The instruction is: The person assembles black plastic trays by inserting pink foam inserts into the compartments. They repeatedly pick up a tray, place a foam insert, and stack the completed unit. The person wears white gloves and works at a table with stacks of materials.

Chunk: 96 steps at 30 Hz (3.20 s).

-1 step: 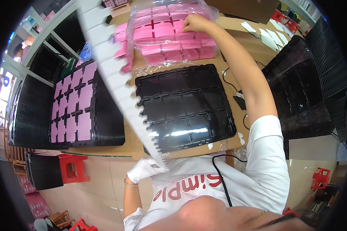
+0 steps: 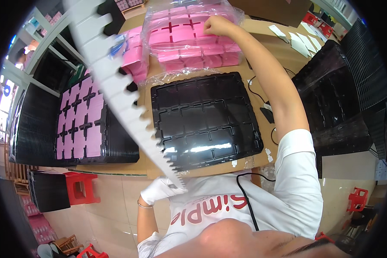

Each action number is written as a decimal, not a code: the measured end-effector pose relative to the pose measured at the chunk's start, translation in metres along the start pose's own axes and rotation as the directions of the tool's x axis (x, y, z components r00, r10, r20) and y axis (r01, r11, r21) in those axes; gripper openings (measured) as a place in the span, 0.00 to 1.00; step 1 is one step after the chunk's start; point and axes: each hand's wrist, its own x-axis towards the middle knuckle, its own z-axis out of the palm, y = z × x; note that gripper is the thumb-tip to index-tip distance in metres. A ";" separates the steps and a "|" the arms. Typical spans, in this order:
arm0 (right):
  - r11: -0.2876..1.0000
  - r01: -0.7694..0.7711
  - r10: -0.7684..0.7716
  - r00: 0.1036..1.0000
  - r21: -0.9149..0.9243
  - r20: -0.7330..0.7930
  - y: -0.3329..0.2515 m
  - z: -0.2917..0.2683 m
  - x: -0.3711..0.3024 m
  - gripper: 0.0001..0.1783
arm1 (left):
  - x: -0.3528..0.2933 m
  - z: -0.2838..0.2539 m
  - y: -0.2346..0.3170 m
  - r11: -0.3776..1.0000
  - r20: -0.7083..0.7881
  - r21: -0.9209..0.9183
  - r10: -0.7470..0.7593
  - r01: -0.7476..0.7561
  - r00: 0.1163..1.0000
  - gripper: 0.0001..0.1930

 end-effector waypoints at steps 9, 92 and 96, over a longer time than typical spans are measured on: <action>0.938 0.200 0.053 0.724 0.283 -0.688 0.003 0.009 -0.001 0.12 | 0.019 -0.053 0.046 0.820 -0.684 0.156 0.492 -0.551 0.538 0.08; 0.408 -0.406 0.688 0.726 0.818 0.016 -0.091 0.106 -0.379 0.07 | 0.072 -0.016 0.063 0.933 -0.742 -0.248 -0.010 -0.261 0.671 0.16; 0.490 -0.278 0.652 0.746 0.826 -0.135 -0.072 0.120 -0.366 0.12 | 0.075 -0.023 0.040 0.911 -0.705 -0.269 0.035 -0.312 0.709 0.12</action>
